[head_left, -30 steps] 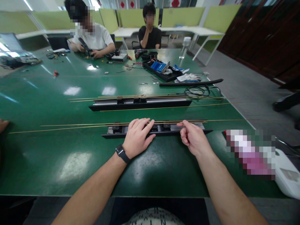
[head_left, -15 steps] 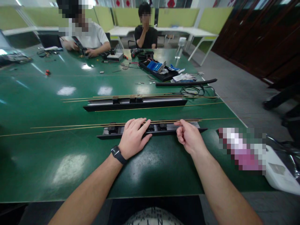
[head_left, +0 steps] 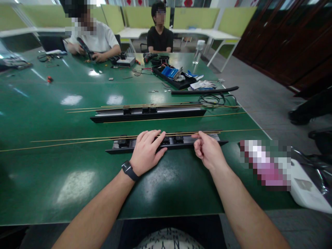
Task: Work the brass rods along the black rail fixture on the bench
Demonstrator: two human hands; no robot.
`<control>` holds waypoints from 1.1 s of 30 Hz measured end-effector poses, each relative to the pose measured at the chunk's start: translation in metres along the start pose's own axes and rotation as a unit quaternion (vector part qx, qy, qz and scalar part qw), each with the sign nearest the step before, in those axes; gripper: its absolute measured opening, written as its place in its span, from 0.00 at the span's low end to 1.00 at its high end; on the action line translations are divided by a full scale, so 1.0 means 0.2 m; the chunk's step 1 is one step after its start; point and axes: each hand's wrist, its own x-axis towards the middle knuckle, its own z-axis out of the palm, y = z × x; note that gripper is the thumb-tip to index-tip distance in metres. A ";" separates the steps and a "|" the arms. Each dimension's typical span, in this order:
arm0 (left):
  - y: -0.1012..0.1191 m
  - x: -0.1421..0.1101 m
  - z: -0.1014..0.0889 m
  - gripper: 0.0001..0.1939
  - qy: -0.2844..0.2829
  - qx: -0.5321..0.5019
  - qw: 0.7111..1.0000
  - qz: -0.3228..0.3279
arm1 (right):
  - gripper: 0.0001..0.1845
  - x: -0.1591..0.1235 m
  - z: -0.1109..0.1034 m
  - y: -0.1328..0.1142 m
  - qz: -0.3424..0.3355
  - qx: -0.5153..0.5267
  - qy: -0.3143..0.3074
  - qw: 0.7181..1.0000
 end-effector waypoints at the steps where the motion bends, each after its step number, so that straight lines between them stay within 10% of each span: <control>1: 0.00 0.00 0.00 0.26 0.000 -0.002 1.000 -0.001 | 0.15 0.00 0.00 0.00 -0.001 -0.002 -0.003 1.000; 33: -0.01 -0.01 0.00 0.25 -0.004 0.000 1.000 0.002 | 0.17 0.00 0.01 -0.01 0.009 0.007 -0.004 1.000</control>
